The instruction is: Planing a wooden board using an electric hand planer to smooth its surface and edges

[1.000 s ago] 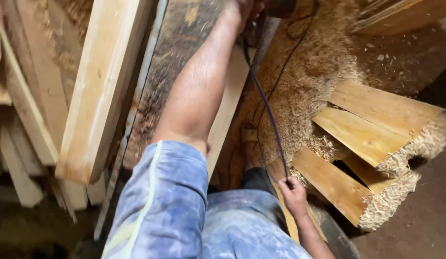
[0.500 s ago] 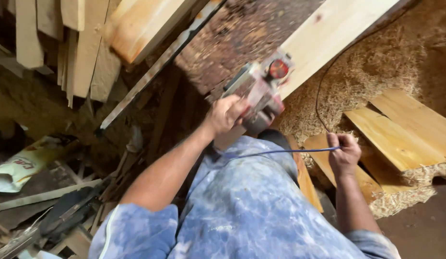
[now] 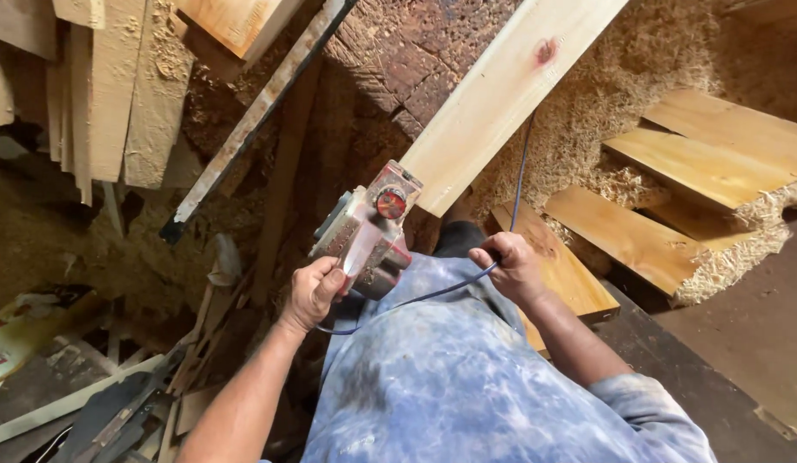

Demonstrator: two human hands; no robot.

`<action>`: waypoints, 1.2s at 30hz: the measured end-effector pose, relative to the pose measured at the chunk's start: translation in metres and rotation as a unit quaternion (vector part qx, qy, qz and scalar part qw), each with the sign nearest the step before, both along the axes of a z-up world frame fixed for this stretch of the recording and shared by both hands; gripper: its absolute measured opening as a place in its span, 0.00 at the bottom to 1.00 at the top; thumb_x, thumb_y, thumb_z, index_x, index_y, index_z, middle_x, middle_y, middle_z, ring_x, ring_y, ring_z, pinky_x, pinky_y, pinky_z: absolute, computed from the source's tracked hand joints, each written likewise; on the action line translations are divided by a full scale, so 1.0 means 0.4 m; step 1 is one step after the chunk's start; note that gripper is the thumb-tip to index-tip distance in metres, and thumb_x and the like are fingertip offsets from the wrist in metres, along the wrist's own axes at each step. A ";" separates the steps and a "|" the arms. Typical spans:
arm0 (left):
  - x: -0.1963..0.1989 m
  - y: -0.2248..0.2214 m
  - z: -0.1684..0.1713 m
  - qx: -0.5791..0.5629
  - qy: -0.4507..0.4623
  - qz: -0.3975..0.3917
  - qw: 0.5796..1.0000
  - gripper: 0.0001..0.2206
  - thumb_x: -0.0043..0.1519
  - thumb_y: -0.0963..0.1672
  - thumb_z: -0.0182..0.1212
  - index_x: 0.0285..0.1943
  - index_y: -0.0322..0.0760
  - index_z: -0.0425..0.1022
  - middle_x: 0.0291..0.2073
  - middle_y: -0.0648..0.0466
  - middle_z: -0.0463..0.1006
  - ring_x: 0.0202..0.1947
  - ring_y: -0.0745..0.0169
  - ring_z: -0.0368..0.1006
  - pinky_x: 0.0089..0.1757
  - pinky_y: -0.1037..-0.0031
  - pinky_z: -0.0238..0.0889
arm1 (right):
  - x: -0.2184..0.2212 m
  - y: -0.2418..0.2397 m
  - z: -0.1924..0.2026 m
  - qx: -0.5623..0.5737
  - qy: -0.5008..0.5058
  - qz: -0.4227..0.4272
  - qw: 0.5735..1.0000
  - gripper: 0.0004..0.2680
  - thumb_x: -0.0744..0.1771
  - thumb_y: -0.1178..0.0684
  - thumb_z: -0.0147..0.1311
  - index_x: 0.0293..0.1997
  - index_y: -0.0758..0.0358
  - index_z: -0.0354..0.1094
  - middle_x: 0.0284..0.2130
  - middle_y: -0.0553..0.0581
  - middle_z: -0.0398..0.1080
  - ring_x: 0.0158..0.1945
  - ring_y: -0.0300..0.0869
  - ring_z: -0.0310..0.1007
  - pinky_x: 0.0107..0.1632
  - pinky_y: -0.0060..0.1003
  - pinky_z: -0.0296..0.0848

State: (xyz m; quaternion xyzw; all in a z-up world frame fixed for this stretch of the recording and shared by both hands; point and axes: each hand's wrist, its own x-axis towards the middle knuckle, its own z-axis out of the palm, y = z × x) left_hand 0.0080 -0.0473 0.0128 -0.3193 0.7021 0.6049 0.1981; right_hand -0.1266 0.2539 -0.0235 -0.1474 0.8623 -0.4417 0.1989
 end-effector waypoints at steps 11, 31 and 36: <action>-0.076 0.006 0.022 -0.003 0.029 0.002 1.000 0.18 0.51 0.54 0.50 0.18 0.41 0.69 0.08 0.53 0.69 0.13 0.65 0.68 0.23 0.78 0.62 | 0.022 0.050 -0.033 0.001 0.008 -0.037 0.999 0.07 0.60 0.50 0.59 0.24 0.58 0.66 0.15 0.57 0.63 0.24 0.52 0.65 0.31 0.38 0.65; -0.517 0.173 0.015 0.022 0.034 -0.005 0.999 0.18 0.53 0.54 0.49 0.18 0.40 0.68 0.09 0.53 0.67 0.12 0.66 0.66 0.20 0.80 0.60 | -0.116 0.193 -0.028 -0.021 -0.026 -0.109 0.994 0.07 0.62 0.52 0.55 0.24 0.62 0.66 0.14 0.61 0.60 0.22 0.53 0.64 0.28 0.40 0.64; -0.653 0.227 0.011 0.025 0.034 0.017 0.999 0.18 0.52 0.54 0.49 0.19 0.40 0.67 0.09 0.53 0.68 0.11 0.66 0.67 0.18 0.80 0.62 | -0.171 0.252 -0.052 -0.021 -0.034 -0.133 0.990 0.06 0.62 0.52 0.56 0.23 0.58 0.66 0.13 0.56 0.59 0.20 0.45 0.64 0.28 0.34 0.64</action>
